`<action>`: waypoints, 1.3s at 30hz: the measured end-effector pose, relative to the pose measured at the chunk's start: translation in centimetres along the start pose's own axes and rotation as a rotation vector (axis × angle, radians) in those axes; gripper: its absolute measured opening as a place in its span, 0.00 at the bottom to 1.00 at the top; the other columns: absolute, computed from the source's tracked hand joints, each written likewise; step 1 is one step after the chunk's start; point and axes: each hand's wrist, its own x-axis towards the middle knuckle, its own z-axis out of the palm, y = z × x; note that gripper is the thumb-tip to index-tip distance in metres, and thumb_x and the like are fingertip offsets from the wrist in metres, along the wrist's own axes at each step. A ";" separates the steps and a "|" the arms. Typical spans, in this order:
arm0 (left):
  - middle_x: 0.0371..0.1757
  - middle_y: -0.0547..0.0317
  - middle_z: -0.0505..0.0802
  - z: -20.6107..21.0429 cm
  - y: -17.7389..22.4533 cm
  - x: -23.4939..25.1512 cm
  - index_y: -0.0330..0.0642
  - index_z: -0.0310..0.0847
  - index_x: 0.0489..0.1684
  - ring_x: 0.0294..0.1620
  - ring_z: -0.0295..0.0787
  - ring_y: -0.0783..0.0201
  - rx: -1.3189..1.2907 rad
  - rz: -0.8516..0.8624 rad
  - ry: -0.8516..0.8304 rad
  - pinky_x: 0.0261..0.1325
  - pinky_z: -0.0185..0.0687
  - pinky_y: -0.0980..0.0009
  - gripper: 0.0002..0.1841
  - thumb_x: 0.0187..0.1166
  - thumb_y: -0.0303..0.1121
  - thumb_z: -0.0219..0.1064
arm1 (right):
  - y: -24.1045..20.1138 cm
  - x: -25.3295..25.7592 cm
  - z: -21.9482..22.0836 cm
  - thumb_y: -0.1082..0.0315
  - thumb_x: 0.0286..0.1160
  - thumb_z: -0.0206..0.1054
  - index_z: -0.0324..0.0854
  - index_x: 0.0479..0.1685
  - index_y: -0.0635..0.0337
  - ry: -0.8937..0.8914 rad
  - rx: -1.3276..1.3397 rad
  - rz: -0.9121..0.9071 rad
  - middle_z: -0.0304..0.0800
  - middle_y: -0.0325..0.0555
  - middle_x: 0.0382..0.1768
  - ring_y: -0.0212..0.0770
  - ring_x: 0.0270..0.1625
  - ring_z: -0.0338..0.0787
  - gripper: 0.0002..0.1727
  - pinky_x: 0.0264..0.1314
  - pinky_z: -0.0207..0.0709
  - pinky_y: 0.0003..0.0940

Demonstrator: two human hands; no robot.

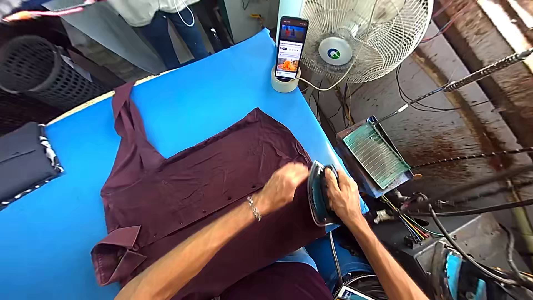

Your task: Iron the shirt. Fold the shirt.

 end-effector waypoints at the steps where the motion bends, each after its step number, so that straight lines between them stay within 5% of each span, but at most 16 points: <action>1: 0.79 0.50 0.84 1.8 0.6 -4.0 0.37 0.82 0.74 0.85 0.73 0.55 0.015 0.020 -0.036 0.91 0.62 0.54 0.23 0.79 0.22 0.58 | 1.0 -1.8 0.1 0.35 0.90 0.40 0.80 0.40 0.53 -0.007 0.017 0.024 0.79 0.44 0.16 0.46 0.16 0.81 0.34 0.19 0.79 0.51; 4: 0.92 0.56 0.68 7.4 1.3 -15.5 0.42 0.68 0.88 0.96 0.53 0.60 0.097 0.079 -0.125 0.98 0.46 0.51 0.27 0.93 0.43 0.51 | 4.6 -6.4 0.4 0.39 0.90 0.41 0.80 0.37 0.53 -0.016 0.046 -0.006 0.77 0.39 0.16 0.42 0.16 0.80 0.32 0.20 0.79 0.46; 6: 0.95 0.59 0.63 8.2 2.1 -21.0 0.45 0.61 0.92 0.97 0.49 0.62 0.128 0.003 -0.130 0.98 0.43 0.50 0.31 0.94 0.50 0.48 | 5.4 -7.5 0.4 0.39 0.89 0.43 0.82 0.38 0.53 -0.122 0.041 -0.130 0.77 0.37 0.16 0.38 0.17 0.81 0.31 0.21 0.79 0.42; 9: 0.95 0.59 0.63 8.1 3.1 -26.7 0.46 0.59 0.93 0.96 0.51 0.61 0.206 -0.194 -0.032 0.97 0.46 0.49 0.32 0.93 0.52 0.47 | 3.4 -6.0 0.6 0.35 0.87 0.44 0.83 0.39 0.50 -0.380 -0.117 -0.373 0.80 0.37 0.22 0.39 0.29 0.86 0.31 0.32 0.80 0.46; 14: 0.95 0.55 0.62 7.1 3.1 -33.1 0.41 0.60 0.92 0.96 0.50 0.58 0.377 -0.621 0.267 0.96 0.48 0.44 0.32 0.93 0.49 0.47 | -3.6 -2.6 5.0 0.35 0.88 0.43 0.81 0.34 0.50 -0.430 -0.130 -0.434 0.80 0.41 0.20 0.44 0.24 0.85 0.32 0.25 0.77 0.50; 17: 0.94 0.52 0.64 6.9 4.7 -37.3 0.39 0.63 0.90 0.96 0.53 0.54 0.416 -0.862 0.414 0.95 0.49 0.44 0.33 0.92 0.50 0.49 | -7.5 -2.9 7.8 0.36 0.87 0.45 0.81 0.34 0.49 -0.716 -0.219 -0.665 0.80 0.39 0.21 0.43 0.26 0.85 0.30 0.28 0.78 0.49; 20: 0.86 0.43 0.75 8.2 9.2 -39.9 0.38 0.74 0.83 0.90 0.65 0.46 0.400 -1.031 0.451 0.92 0.55 0.40 0.38 0.85 0.62 0.56 | -11.2 -5.9 12.2 0.35 0.87 0.47 0.84 0.40 0.47 -0.952 -0.354 -0.932 0.83 0.39 0.24 0.43 0.31 0.88 0.29 0.36 0.81 0.52; 22: 0.73 0.40 0.87 9.5 12.3 -39.9 0.37 0.84 0.70 0.77 0.81 0.42 0.421 -1.121 0.527 0.81 0.71 0.41 0.41 0.78 0.68 0.62 | -14.5 -8.1 15.6 0.37 0.88 0.47 0.82 0.37 0.50 -0.964 -0.369 -0.979 0.81 0.42 0.23 0.46 0.30 0.86 0.29 0.34 0.78 0.52; 26: 0.44 0.48 0.94 10.8 16.4 -39.2 0.37 0.91 0.41 0.50 0.92 0.51 0.200 -1.510 0.781 0.59 0.87 0.48 0.29 0.78 0.61 0.68 | -19.3 -9.9 19.7 0.38 0.88 0.46 0.82 0.37 0.55 -1.021 -0.406 -0.958 0.84 0.49 0.29 0.52 0.38 0.89 0.31 0.40 0.79 0.58; 28: 0.32 0.56 0.95 10.7 17.0 -38.5 0.41 0.93 0.34 0.34 0.93 0.59 -0.225 -1.717 0.822 0.45 0.90 0.53 0.30 0.87 0.59 0.57 | -18.5 -9.9 18.9 0.38 0.88 0.48 0.82 0.34 0.53 -1.114 -0.412 -1.088 0.82 0.45 0.25 0.49 0.33 0.87 0.30 0.37 0.78 0.56; 32: 0.29 0.52 0.96 11.8 16.3 -35.8 0.34 0.92 0.40 0.18 0.88 0.60 -0.983 -1.578 1.045 0.23 0.86 0.64 0.36 0.94 0.56 0.42 | -10.7 -9.2 12.8 0.34 0.83 0.53 0.84 0.37 0.47 -1.295 -0.497 -1.281 0.81 0.37 0.20 0.40 0.27 0.86 0.28 0.32 0.80 0.49; 36: 0.29 0.50 0.93 12.7 15.7 -33.9 0.35 0.90 0.44 0.17 0.85 0.61 -1.228 -1.564 1.357 0.22 0.84 0.67 0.35 0.88 0.62 0.53 | -1.1 -7.2 4.4 0.34 0.87 0.47 0.83 0.40 0.51 -1.182 -0.464 -1.142 0.78 0.41 0.18 0.44 0.23 0.84 0.31 0.26 0.76 0.50; 39: 0.30 0.54 0.92 11.9 15.4 -33.3 0.37 0.88 0.42 0.17 0.82 0.66 -1.296 -1.523 1.614 0.21 0.81 0.71 0.24 0.85 0.54 0.64 | 3.6 -5.9 0.3 0.37 0.88 0.47 0.83 0.39 0.53 -0.892 -0.359 -1.003 0.76 0.40 0.15 0.41 0.19 0.81 0.31 0.20 0.73 0.47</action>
